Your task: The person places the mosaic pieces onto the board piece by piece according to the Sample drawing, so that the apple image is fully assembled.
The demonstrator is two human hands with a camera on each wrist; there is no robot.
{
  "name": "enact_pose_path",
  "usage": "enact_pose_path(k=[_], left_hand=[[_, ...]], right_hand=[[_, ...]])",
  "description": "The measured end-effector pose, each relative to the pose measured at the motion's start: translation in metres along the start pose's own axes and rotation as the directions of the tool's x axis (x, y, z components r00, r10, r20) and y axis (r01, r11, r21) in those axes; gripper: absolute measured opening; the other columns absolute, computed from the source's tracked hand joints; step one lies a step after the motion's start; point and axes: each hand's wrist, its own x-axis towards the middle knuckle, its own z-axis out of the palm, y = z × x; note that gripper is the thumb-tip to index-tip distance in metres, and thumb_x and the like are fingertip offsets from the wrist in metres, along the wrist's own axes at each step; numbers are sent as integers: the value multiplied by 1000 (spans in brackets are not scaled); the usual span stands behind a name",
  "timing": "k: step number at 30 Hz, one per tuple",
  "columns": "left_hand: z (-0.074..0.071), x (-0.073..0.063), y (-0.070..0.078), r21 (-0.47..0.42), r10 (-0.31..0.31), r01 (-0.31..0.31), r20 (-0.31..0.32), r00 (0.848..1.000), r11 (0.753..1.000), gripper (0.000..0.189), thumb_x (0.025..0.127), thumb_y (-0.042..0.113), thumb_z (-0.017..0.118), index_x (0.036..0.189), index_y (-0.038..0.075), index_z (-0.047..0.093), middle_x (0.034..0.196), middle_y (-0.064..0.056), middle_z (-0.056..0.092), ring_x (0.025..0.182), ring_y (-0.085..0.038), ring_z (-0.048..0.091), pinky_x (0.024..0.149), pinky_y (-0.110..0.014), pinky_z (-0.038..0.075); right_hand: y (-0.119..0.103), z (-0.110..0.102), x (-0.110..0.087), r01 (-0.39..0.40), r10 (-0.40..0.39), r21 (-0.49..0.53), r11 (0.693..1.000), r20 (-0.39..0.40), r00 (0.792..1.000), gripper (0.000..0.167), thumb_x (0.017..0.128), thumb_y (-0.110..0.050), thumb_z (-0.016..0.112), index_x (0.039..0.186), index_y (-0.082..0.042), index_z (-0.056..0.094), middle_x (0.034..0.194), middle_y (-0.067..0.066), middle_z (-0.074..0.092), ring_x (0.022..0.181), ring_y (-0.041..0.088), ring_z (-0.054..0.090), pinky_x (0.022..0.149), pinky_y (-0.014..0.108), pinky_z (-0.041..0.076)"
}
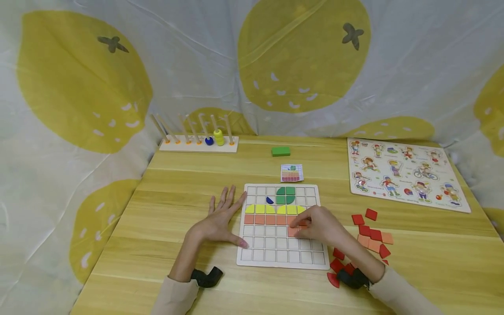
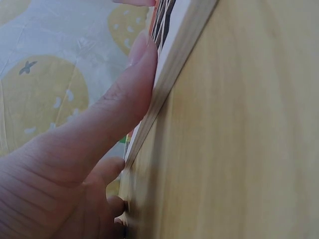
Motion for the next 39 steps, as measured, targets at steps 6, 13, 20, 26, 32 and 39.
enact_pose_path(k=[6, 13, 20, 26, 32, 39], left_hand=[[0, -1, 0, 4, 1, -1, 0, 1000, 1000, 140, 67, 53, 94, 168, 18, 4, 171, -21, -22, 158, -43, -23, 122, -71, -17], [-1, -2, -1, 16, -4, 4, -2, 1000, 1000, 140, 67, 54, 94, 168, 18, 4, 171, -21, -22, 158, -43, -23, 121, -72, -16], [-1, -4, -4, 13, 5, -4, -18, 1000, 1000, 140, 66, 55, 94, 168, 18, 4, 171, -22, -21, 158, -44, -22, 121, -73, -15], [-1, -4, -4, 8, 10, -10, -18, 1000, 1000, 140, 67, 55, 94, 168, 17, 4, 171, -22, -21, 158, -44, -22, 120, -74, -15], [0, -2, -3, 19, 15, -15, -8, 1000, 1000, 140, 67, 56, 93, 168, 18, 3, 171, -22, -21, 158, -44, -22, 120, -74, -15], [0, 0, -2, 17, 20, -20, -5, 1000, 1000, 140, 67, 55, 93, 168, 18, 3, 171, -22, -21, 158, -44, -22, 120, -74, -15]], right_hand=[[7, -15, -11, -4, 3, 61, 998, 4, 1000, 18, 84, -22, 87, 101, -16, 84, 69, -6, 60, 65, 10, 43, 53, 19, 29], [47, -57, -58, 3, -4, 91, 996, 14, 1000, 24, 87, -22, 83, 108, -10, 81, 61, -8, 31, 54, 3, 28, 50, 23, 28], [88, -69, -97, -63, 42, 136, 989, 148, 988, 33, 85, -24, 85, 115, -9, 78, 65, -8, 34, 57, 4, 31, 50, 26, 27], [96, -61, -103, -60, 26, 162, 985, 204, 979, 33, 80, -21, 89, 108, -9, 76, 66, -10, 36, 57, 4, 32, 50, 23, 29], [89, -56, -94, -78, 68, 77, 994, 118, 991, 27, 79, -20, 89, 101, -12, 75, 62, -8, 34, 55, 3, 32, 53, 23, 34], [90, -56, -92, -76, 76, 31, 997, 18, 997, 28, 78, -16, 90, 99, -9, 73, 64, -7, 35, 57, 3, 35, 53, 24, 32]])
